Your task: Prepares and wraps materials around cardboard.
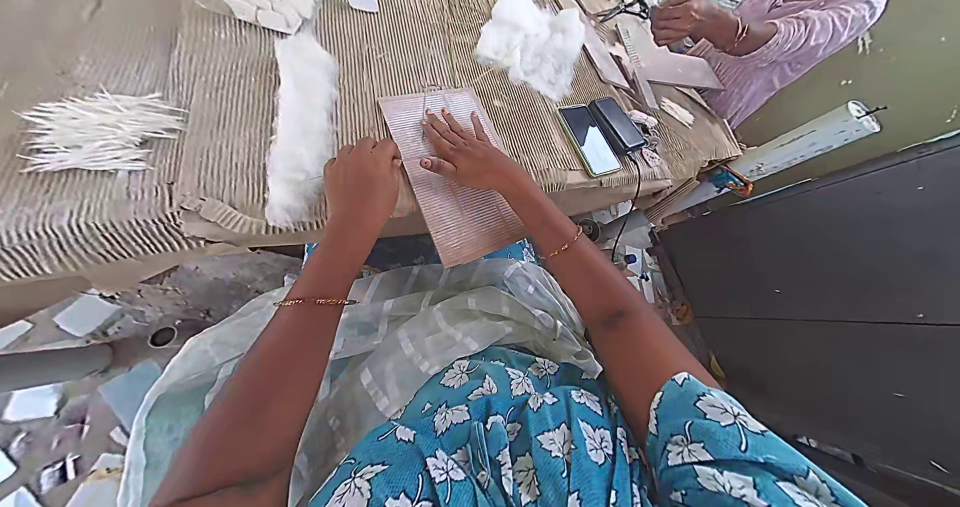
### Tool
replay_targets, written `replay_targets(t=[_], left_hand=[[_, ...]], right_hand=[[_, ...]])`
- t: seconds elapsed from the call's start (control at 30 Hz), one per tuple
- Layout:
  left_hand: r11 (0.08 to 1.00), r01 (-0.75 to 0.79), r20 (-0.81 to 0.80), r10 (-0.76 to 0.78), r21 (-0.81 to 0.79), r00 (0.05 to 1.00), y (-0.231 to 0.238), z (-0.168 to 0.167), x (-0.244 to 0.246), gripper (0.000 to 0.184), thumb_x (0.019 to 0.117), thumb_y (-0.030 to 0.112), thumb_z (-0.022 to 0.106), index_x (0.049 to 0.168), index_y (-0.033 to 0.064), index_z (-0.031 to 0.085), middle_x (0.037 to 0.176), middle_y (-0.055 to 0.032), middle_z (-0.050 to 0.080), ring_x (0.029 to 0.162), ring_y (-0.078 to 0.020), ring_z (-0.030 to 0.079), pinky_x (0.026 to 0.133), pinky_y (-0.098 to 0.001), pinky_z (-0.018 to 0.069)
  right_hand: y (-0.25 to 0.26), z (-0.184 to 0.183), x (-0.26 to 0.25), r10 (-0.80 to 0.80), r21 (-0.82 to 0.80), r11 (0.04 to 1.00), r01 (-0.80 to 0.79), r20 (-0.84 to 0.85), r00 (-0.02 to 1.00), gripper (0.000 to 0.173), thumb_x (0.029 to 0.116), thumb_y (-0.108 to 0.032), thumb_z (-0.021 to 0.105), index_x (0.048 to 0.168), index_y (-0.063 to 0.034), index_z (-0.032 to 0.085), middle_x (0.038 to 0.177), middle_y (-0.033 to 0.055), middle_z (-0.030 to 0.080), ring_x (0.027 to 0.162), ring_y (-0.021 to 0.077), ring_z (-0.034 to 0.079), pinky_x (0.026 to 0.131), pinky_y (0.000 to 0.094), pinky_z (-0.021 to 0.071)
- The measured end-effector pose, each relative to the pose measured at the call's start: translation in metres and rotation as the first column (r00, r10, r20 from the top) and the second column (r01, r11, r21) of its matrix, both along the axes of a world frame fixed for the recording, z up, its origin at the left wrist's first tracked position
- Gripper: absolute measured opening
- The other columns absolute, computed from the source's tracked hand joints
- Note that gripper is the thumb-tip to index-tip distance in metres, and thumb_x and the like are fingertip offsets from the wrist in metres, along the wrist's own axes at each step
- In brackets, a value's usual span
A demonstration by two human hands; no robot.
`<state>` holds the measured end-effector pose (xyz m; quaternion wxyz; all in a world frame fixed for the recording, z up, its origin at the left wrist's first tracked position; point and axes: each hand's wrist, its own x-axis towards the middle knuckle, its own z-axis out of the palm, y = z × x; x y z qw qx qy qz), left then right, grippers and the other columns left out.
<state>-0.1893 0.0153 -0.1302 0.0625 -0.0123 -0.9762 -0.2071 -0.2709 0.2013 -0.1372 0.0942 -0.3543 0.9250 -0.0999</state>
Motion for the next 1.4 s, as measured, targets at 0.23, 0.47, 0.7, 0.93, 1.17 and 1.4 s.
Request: replay_targets(t=[0.23, 0.47, 0.7, 0.93, 1.17, 1.4], left_hand=[[0.999, 0.042, -0.021, -0.042, -0.014, 0.999, 0.002, -0.004, 0.027, 0.021, 0.1059, 0.013, 0.058, 0.111, -0.0038, 0.069, 0.11, -0.0287, 0.067, 0.107, -0.051, 0.064, 0.085, -0.0682, 0.0494], [0.991, 0.136, -0.067, -0.136, -0.008, 0.988, 0.013, -0.02, 0.072, 0.015, 0.1002, 0.01, 0.066, 0.101, -0.0046, 0.07, 0.098, -0.0264, 0.068, 0.096, -0.0485, 0.068, 0.079, -0.0647, 0.0529], [0.989, 0.138, 0.005, -0.138, 0.048, 0.99, 0.01, -0.009, 0.08, 0.014, 0.1044, 0.011, 0.06, 0.105, -0.0023, 0.065, 0.094, -0.0244, 0.067, 0.086, -0.0468, 0.069, 0.069, -0.065, 0.0533], [0.999, 0.01, 0.098, -0.007, -0.032, 0.995, 0.017, 0.012, 0.029, 0.022, 0.1074, 0.01, 0.05, 0.118, -0.0053, 0.062, 0.115, -0.0286, 0.065, 0.108, -0.0492, 0.065, 0.084, -0.0627, 0.0529], [0.991, 0.043, 0.136, -0.061, 0.13, 0.989, 0.013, -0.001, 0.059, 0.022, 0.1069, 0.014, 0.053, 0.116, -0.0017, 0.065, 0.111, -0.024, 0.066, 0.103, -0.043, 0.068, 0.083, -0.0579, 0.055], [0.975, 0.092, 0.125, -0.119, 0.202, 0.985, 0.012, -0.003, 0.079, 0.021, 0.1079, 0.015, 0.052, 0.111, -0.0014, 0.065, 0.103, -0.0209, 0.067, 0.097, -0.039, 0.069, 0.08, -0.0548, 0.0561]], right_hand=[[0.014, -0.005, 0.028, 0.07, -0.019, 0.997, -0.07, -0.031, 0.997, 0.08, 0.1059, -0.06, 0.034, 0.163, -0.0059, 0.024, 0.172, 0.0088, 0.017, 0.16, 0.0281, 0.009, 0.123, 0.0653, -0.0058], [0.054, -0.007, 0.099, 0.077, -0.033, 0.997, -0.077, -0.001, 0.997, 0.082, 0.1047, -0.063, 0.032, 0.163, -0.005, 0.026, 0.17, 0.0122, 0.022, 0.159, 0.0276, 0.013, 0.125, 0.0615, 0.0005], [0.064, 0.005, 0.112, 0.044, -0.121, 0.992, -0.046, -0.022, 0.999, 0.081, 0.1049, -0.061, 0.032, 0.162, -0.0042, 0.029, 0.169, 0.012, 0.028, 0.158, 0.0261, 0.019, 0.124, 0.064, 0.0012], [-0.002, -0.006, 0.015, -0.003, -0.032, 0.999, 0.002, -0.034, 0.999, 0.088, 0.1042, -0.066, 0.027, 0.163, -0.0004, 0.021, 0.171, 0.0155, 0.015, 0.16, 0.0297, 0.011, 0.123, 0.065, -0.0036], [0.039, 0.003, 0.076, 0.014, 0.118, 0.993, -0.008, -0.046, 0.999, 0.096, 0.1006, -0.072, 0.022, 0.163, 0.0006, 0.017, 0.17, 0.0186, 0.017, 0.159, 0.0322, 0.012, 0.123, 0.0665, -0.0009], [0.075, 0.025, 0.108, 0.043, 0.051, 0.998, -0.045, 0.045, 0.998, 0.096, 0.0996, -0.073, 0.014, 0.163, -0.0007, 0.02, 0.17, 0.0166, 0.02, 0.159, 0.031, 0.013, 0.124, 0.0652, 0.0002]])
